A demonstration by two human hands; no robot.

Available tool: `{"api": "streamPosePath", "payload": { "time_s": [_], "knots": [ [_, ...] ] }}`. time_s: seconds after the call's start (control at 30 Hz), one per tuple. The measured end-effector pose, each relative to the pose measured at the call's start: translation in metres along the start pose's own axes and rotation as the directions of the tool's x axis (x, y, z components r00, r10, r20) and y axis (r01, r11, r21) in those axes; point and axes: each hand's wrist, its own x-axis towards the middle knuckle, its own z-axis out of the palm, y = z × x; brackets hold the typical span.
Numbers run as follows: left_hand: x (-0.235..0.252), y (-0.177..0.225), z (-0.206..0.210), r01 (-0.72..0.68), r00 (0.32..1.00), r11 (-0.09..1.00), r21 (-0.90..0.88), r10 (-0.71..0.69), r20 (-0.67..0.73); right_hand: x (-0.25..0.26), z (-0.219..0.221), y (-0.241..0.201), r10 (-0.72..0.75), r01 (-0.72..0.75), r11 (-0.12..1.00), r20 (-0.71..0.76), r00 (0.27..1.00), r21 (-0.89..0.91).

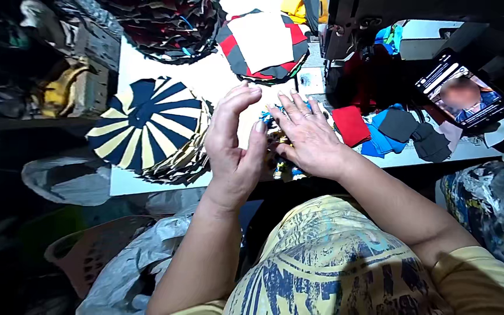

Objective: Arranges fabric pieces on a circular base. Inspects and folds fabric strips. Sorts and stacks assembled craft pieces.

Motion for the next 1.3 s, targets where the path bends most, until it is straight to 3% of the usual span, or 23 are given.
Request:
{"api": "streamPosePath", "payload": {
  "time_s": [0.17,0.3,0.43,0.57,0.7,0.87,1.2,1.3],
  "knots": [
    [0.038,-0.011,0.019,-0.043,0.999,0.970,-0.237,0.046,0.006,-0.003,0.012,0.000,0.006,-0.003,0.998,0.053,0.999,-0.064],
    [0.055,-0.013,0.031,0.060,0.996,0.928,-0.368,-0.030,0.087,-0.012,0.003,0.003,-0.027,0.026,1.000,0.035,0.999,0.013],
    [0.054,-0.012,0.028,0.092,0.994,0.915,-0.393,-0.060,0.094,-0.043,-0.028,0.024,-0.174,0.218,0.961,-0.239,0.955,0.171],
    [0.037,-0.007,0.028,0.159,0.987,0.891,-0.425,-0.139,0.079,-0.078,-0.059,0.063,-0.178,0.238,0.963,-0.371,0.912,0.125],
    [0.015,0.001,0.036,0.202,0.979,0.895,-0.397,-0.183,0.085,-0.100,-0.059,0.078,-0.171,0.213,0.971,-0.314,0.934,0.106],
    [-0.008,0.020,0.033,0.185,0.979,0.953,-0.241,-0.158,0.127,-0.105,-0.050,0.083,-0.165,0.200,0.972,-0.246,0.955,0.126],
    [-0.025,0.031,0.050,0.122,0.971,0.966,-0.228,-0.069,0.229,-0.107,-0.045,0.089,-0.185,0.235,0.962,-0.299,0.936,0.141],
    [-0.024,0.034,0.054,0.064,0.961,0.987,-0.148,-0.021,0.275,-0.107,-0.045,0.090,-0.178,0.232,0.961,-0.304,0.936,0.150]
  ]
}}
